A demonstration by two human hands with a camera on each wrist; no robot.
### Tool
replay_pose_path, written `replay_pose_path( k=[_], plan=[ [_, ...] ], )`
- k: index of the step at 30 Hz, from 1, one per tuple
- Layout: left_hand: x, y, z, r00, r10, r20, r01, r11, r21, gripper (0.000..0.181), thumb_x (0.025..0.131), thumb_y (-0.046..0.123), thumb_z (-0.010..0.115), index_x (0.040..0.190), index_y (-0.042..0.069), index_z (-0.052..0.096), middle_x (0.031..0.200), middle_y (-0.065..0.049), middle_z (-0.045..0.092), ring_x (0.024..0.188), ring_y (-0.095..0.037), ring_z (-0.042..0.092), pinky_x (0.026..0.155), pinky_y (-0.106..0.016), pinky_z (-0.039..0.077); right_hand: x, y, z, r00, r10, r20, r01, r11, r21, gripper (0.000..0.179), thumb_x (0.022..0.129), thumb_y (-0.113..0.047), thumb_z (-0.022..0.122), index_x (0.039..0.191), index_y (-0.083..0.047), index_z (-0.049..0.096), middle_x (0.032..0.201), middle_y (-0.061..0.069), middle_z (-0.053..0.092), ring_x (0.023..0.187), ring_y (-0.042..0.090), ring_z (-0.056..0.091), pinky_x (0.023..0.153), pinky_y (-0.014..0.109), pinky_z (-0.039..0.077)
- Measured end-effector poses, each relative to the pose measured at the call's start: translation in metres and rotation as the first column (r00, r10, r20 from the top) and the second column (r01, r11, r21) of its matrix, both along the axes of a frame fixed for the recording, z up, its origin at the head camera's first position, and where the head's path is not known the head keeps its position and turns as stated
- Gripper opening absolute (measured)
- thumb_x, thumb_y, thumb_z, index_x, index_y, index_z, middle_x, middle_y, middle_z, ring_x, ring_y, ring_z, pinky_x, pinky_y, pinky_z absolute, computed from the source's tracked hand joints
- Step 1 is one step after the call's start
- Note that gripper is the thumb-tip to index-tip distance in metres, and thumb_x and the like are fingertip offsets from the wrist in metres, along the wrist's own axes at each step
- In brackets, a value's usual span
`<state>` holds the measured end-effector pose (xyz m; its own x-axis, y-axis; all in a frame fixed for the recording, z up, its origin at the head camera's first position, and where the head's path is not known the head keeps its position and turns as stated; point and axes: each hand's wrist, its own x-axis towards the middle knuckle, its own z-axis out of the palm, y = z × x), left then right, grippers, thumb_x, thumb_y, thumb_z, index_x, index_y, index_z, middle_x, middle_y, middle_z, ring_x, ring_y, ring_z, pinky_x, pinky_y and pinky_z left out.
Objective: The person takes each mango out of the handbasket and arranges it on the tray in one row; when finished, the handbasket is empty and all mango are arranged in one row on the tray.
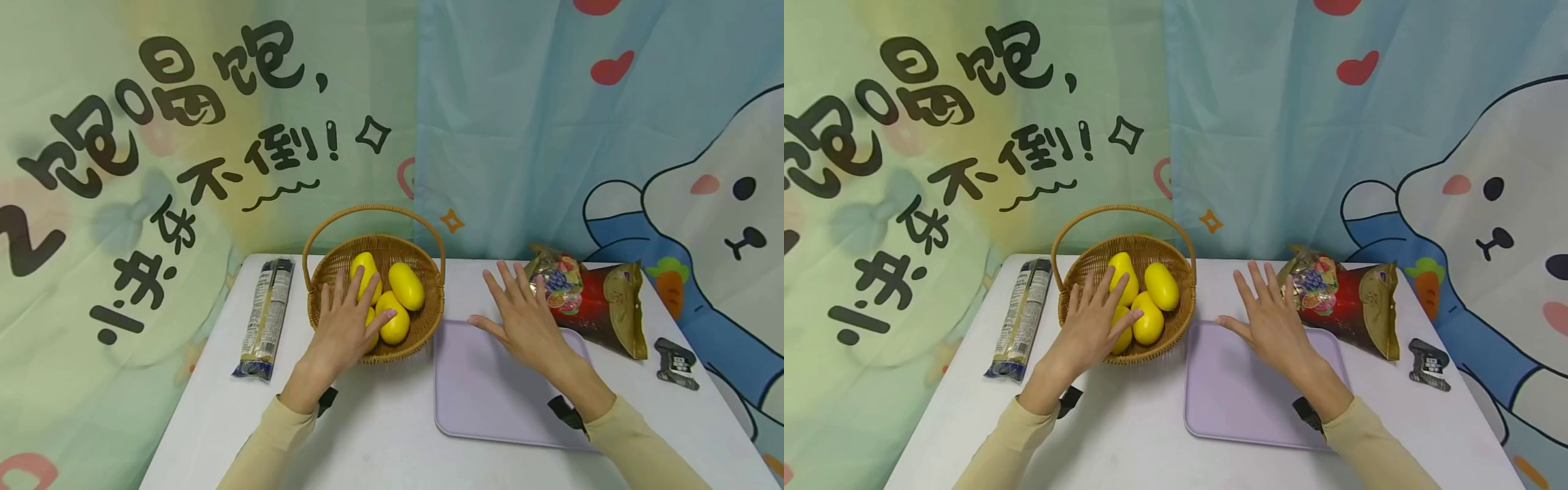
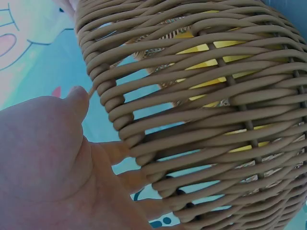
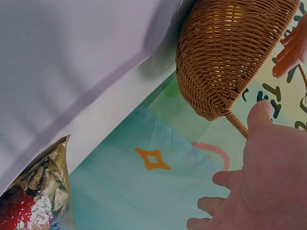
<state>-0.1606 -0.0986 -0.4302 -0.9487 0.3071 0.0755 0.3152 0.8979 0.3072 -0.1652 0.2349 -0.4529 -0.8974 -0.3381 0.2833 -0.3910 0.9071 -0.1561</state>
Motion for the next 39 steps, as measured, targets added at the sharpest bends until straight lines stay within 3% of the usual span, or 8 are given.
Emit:
replay_pose_path(
  k=[12,18,22,25,27,30,35,39],
  plan=[
    [0.008,-0.013,0.003,0.998,0.027,-0.062,-0.024,0.998,0.05,0.076,0.103,0.063,0.038,0.164,0.021,0.021,0.172,-0.011,0.005,0.157,-0.043,0.0,0.123,-0.068,0.007,0.002,-0.006,0.007,0.999,-0.003,0.035,0.003,1.0,-0.008,0.09,0.095,-0.059,0.061,0.161,-0.009,0.027,0.168,0.024,0.013,0.155,0.048,0.006,0.117,0.077,0.005],
    [0.012,-0.021,0.001,0.988,0.043,-0.146,-0.026,0.993,0.117,0.07,0.104,0.055,0.044,0.159,0.013,0.034,0.166,-0.021,0.022,0.153,-0.046,0.018,0.123,-0.066,0.015,0.003,-0.012,0.009,0.999,0.003,0.046,-0.003,1.0,0.0,0.089,0.095,-0.06,0.059,0.161,-0.01,0.027,0.169,0.021,0.011,0.155,0.048,0.006,0.118,0.075,0.004],
    [0.013,-0.028,-0.001,0.961,0.09,-0.262,-0.038,0.979,0.2,0.062,0.104,0.047,0.052,0.152,0.008,0.046,0.156,-0.027,0.033,0.145,-0.045,0.03,0.121,-0.062,0.023,0.004,-0.018,0.013,0.998,0.015,0.067,-0.015,1.0,-0.003,0.088,0.096,-0.06,0.057,0.162,-0.011,0.026,0.17,0.02,0.01,0.155,0.048,0.006,0.119,0.074,0.003],
    [0.011,-0.034,-0.003,0.917,0.167,-0.361,-0.067,0.96,0.271,0.056,0.102,0.041,0.059,0.144,0.004,0.053,0.153,-0.031,0.035,0.142,-0.047,0.034,0.117,-0.064,0.029,0.004,-0.022,0.016,0.997,0.026,0.074,-0.026,1.0,0.002,0.088,0.097,-0.061,0.056,0.162,-0.011,0.025,0.17,0.02,0.011,0.155,0.048,0.008,0.119,0.074,0.004],
    [0.01,-0.038,-0.004,0.895,0.223,-0.387,-0.103,0.946,0.307,0.054,0.101,0.039,0.062,0.14,0.002,0.056,0.155,-0.032,0.032,0.142,-0.048,0.033,0.115,-0.066,0.03,0.005,-0.024,0.017,0.997,0.03,0.075,-0.031,0.999,0.008,0.088,0.097,-0.061,0.056,0.162,-0.011,0.024,0.169,0.02,0.013,0.155,0.048,0.01,0.119,0.074,0.006],
    [0.008,-0.043,-0.006,0.892,0.286,-0.35,-0.165,0.927,0.337,0.057,0.1,0.041,0.063,0.14,0.002,0.056,0.16,-0.032,0.023,0.146,-0.05,0.027,0.114,-0.069,0.029,0.005,-0.027,0.017,0.997,0.036,0.074,-0.037,0.999,0.02,0.089,0.096,-0.061,0.056,0.163,-0.012,0.023,0.169,0.02,0.015,0.154,0.047,0.013,0.118,0.074,0.01],
    [0.005,-0.05,-0.014,0.937,0.312,-0.154,-0.241,0.901,0.36,0.063,0.1,0.046,0.061,0.147,0.004,0.051,0.165,-0.033,0.008,0.15,-0.054,0.016,0.116,-0.073,0.022,0.007,-0.031,0.018,0.997,0.053,0.064,-0.055,0.998,0.032,0.09,0.095,-0.061,0.058,0.163,-0.013,0.024,0.168,0.02,0.019,0.153,0.048,0.018,0.117,0.076,0.015],
    [0.002,-0.052,-0.018,0.956,0.293,-0.022,-0.262,0.883,0.39,0.067,0.101,0.048,0.059,0.152,0.008,0.045,0.164,-0.036,0.004,0.143,-0.06,0.03,0.109,-0.072,0.036,0.008,-0.033,0.018,0.996,0.068,0.057,-0.07,0.997,0.033,0.09,0.095,-0.061,0.059,0.163,-0.013,0.024,0.168,0.019,0.021,0.153,0.047,0.021,0.116,0.076,0.018]
  ],
)
